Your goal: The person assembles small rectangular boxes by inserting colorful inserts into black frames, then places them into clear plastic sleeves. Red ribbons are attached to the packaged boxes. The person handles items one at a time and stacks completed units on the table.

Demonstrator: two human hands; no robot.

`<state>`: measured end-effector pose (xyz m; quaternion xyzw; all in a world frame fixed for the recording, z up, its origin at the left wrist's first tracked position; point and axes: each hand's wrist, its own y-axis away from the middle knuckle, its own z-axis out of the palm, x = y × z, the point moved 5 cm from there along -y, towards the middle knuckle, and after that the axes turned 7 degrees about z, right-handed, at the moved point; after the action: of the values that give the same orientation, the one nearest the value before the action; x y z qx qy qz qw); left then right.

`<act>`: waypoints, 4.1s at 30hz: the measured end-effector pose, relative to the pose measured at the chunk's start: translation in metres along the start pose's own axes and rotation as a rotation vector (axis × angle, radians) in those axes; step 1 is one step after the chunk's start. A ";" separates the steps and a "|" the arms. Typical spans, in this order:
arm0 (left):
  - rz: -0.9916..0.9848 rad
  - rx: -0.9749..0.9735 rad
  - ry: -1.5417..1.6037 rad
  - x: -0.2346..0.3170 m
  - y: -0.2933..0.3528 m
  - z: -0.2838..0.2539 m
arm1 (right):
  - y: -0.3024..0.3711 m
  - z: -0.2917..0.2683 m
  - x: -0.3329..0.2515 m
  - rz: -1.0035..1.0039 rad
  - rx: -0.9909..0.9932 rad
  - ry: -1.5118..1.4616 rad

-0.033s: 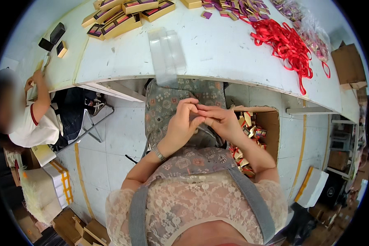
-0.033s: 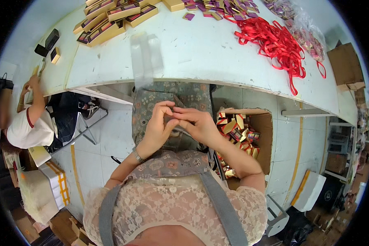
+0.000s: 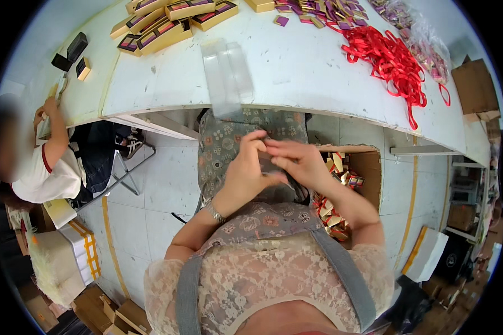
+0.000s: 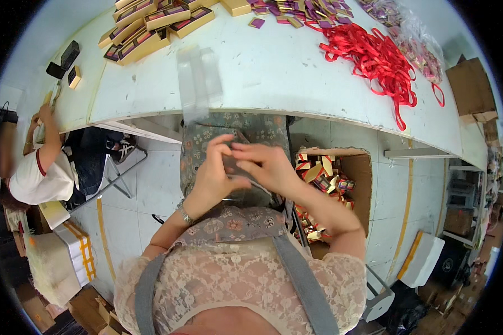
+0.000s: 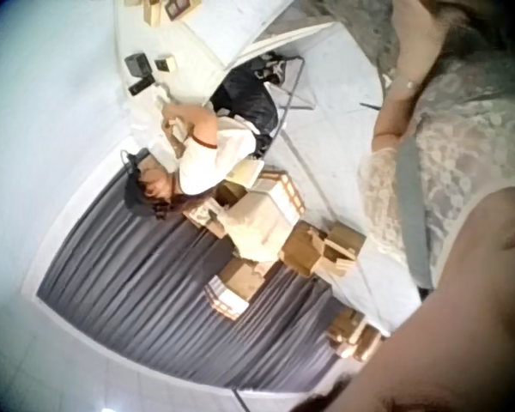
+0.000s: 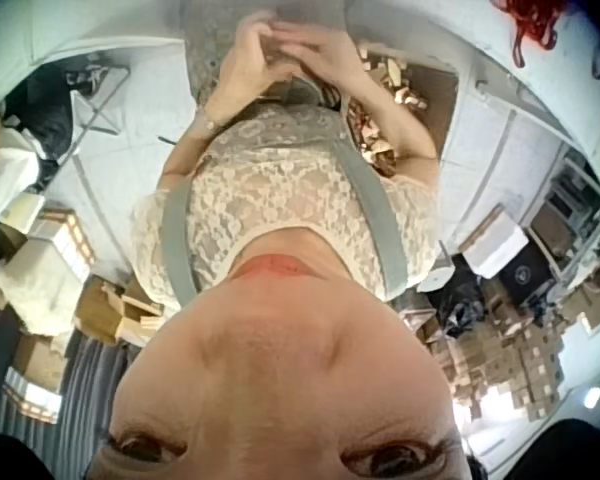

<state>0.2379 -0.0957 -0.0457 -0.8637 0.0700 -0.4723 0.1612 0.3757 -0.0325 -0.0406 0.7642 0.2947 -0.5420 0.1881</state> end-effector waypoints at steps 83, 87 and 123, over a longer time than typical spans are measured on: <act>-0.224 0.921 1.536 -0.031 -0.083 -0.082 | -0.055 0.029 -0.042 -0.202 -0.087 -0.780; -0.325 0.409 1.552 -0.005 -0.043 -0.031 | -0.045 0.008 -0.048 -0.430 0.059 -0.324; -0.047 0.100 0.474 -0.014 0.012 0.006 | -0.007 -0.002 0.008 0.115 -0.023 -0.388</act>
<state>0.2356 -0.1013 -0.0643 -0.7212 0.0621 -0.6682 0.1716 0.3744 -0.0238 -0.0467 0.6589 0.2150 -0.6640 0.2804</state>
